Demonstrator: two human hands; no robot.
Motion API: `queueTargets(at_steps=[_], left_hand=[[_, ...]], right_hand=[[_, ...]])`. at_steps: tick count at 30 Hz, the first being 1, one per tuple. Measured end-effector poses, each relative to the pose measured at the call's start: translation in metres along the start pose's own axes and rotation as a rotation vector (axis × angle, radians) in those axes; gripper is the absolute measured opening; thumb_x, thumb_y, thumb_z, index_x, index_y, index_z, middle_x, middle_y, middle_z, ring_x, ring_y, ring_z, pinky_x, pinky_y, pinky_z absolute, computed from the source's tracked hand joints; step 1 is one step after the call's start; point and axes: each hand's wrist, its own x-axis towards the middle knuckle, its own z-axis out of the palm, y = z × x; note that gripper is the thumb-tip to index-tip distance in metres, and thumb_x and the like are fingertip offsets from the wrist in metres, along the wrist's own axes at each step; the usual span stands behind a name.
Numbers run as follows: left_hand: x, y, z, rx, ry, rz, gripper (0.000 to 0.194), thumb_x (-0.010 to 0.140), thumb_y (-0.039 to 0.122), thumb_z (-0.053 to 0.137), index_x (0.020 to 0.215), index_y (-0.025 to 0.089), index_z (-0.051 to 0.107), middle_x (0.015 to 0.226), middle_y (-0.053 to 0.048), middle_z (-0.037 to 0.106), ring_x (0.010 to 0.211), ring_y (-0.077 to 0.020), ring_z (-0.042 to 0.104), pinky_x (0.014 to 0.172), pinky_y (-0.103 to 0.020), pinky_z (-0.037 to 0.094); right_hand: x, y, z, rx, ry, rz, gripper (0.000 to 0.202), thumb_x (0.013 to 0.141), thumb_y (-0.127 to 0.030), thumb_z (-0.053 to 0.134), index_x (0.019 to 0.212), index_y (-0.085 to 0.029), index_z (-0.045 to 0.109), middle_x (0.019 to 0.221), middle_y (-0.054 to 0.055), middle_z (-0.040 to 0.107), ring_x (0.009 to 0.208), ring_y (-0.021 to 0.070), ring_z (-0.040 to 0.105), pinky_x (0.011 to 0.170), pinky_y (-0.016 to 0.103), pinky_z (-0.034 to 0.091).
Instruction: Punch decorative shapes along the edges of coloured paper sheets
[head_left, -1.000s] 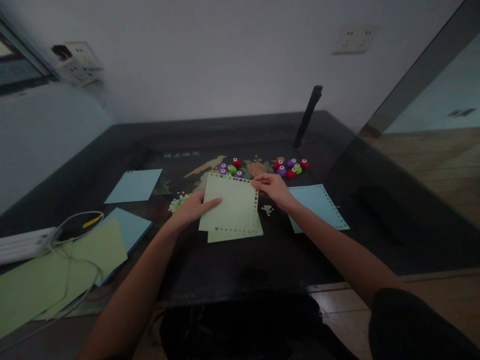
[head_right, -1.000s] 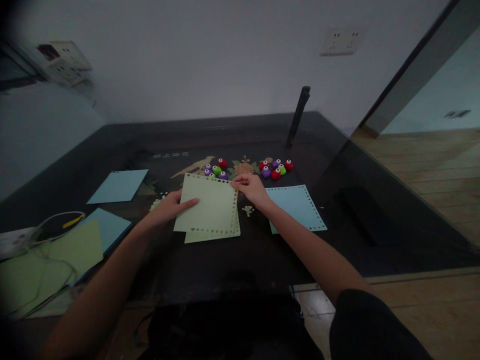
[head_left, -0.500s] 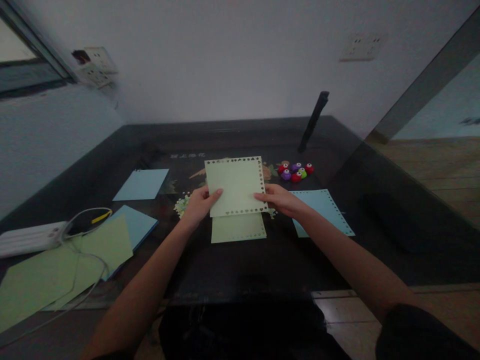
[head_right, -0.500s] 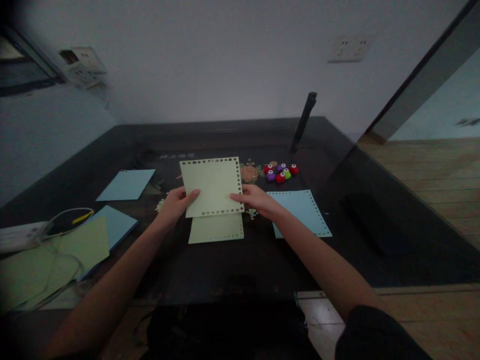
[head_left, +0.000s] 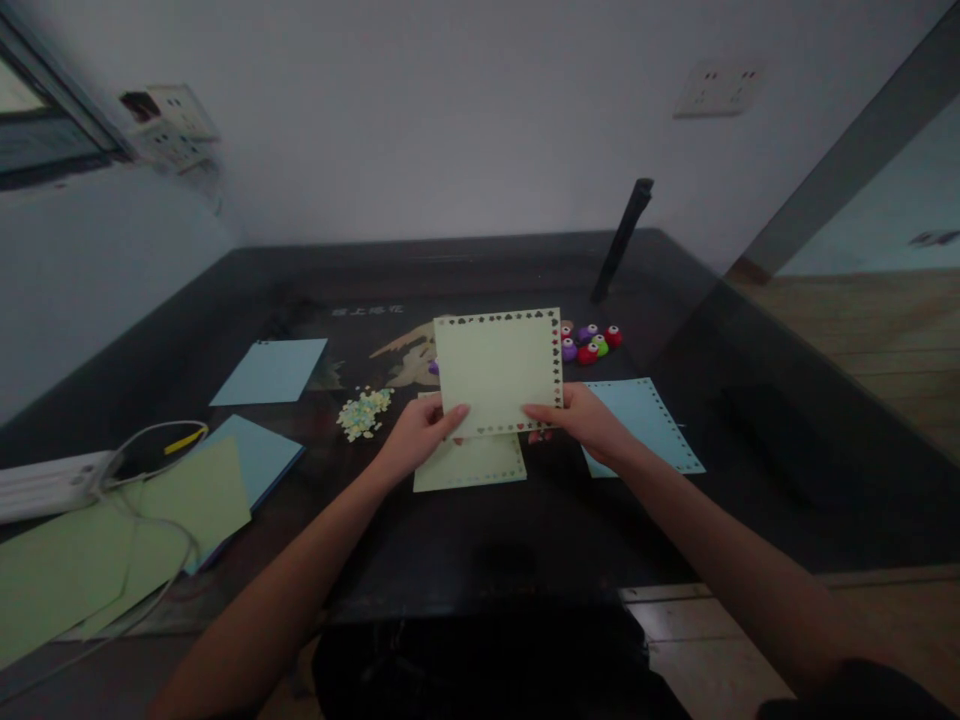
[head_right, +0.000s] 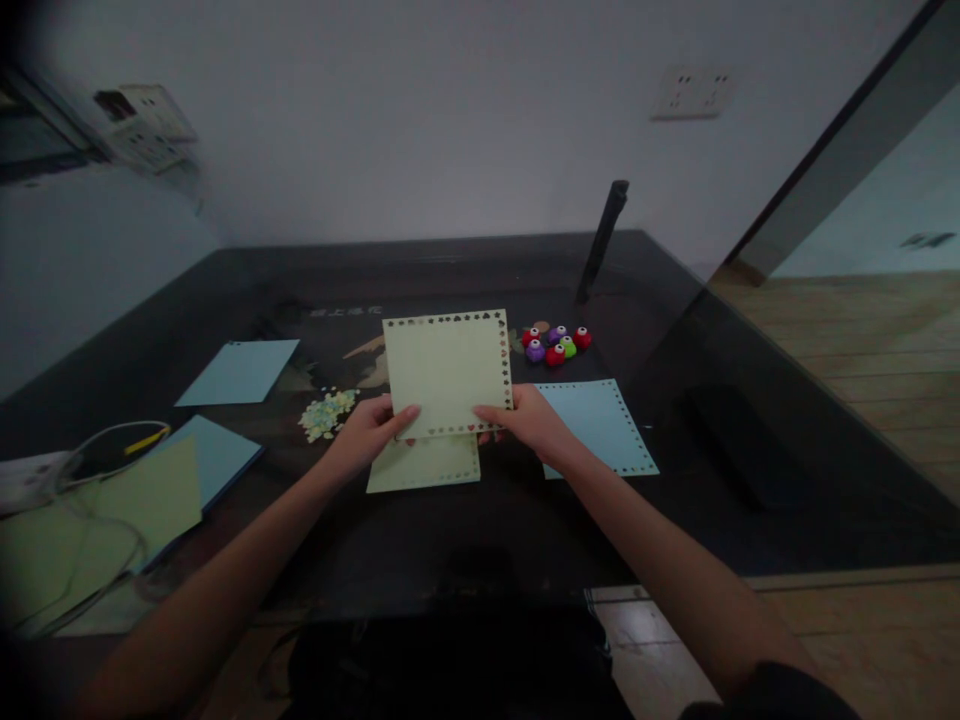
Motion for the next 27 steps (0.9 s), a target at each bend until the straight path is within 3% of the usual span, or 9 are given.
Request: queueTargets(at_steps=[4, 8, 17, 27], left_hand=[[-0.005, 0.01, 0.008, 0.058, -0.108, -0.044, 0.033, 0.083, 0.043, 0.051, 0.067, 0.015, 0.06, 0.049, -0.001, 0.059, 0.044, -0.0107, 0.049, 0.046, -0.023, 0.036], [-0.008, 0.019, 0.015, 0.002, -0.152, -0.071, 0.029, 0.084, 0.039, 0.05, 0.069, 0.016, 0.06, 0.051, -0.002, 0.062, 0.043, -0.0103, 0.051, 0.045, -0.023, 0.036], [-0.009, 0.019, 0.018, 0.031, -0.158, -0.079, 0.032, 0.084, 0.042, 0.049, 0.068, 0.017, 0.06, 0.05, -0.001, 0.062, 0.042, -0.0097, 0.049, 0.046, -0.023, 0.036], [-0.011, 0.011, 0.02, 0.075, -0.138, -0.064, 0.036, 0.085, 0.045, 0.05, 0.066, 0.016, 0.06, 0.051, -0.001, 0.062, 0.047, -0.0116, 0.053, 0.049, -0.022, 0.038]], right_hand=[[-0.009, 0.003, -0.006, 0.017, 0.04, 0.001, 0.023, 0.071, -0.037, 0.069, 0.078, -0.015, 0.065, 0.075, 0.007, 0.071, 0.057, 0.0147, 0.062, 0.05, 0.026, 0.046], [-0.016, 0.006, -0.006, 0.051, 0.045, 0.005, 0.022, 0.071, -0.039, 0.069, 0.076, -0.018, 0.065, 0.074, 0.007, 0.07, 0.055, 0.0152, 0.061, 0.046, 0.027, 0.044], [-0.02, 0.006, -0.005, -0.009, -0.023, 0.008, 0.021, 0.074, -0.039, 0.066, 0.073, -0.018, 0.068, 0.063, 0.006, 0.069, 0.049, 0.0145, 0.058, 0.046, 0.028, 0.044], [-0.018, 0.006, -0.006, -0.087, 0.001, 0.032, 0.019, 0.071, -0.037, 0.067, 0.071, -0.018, 0.069, 0.066, 0.008, 0.071, 0.051, 0.0159, 0.061, 0.047, 0.028, 0.046]])
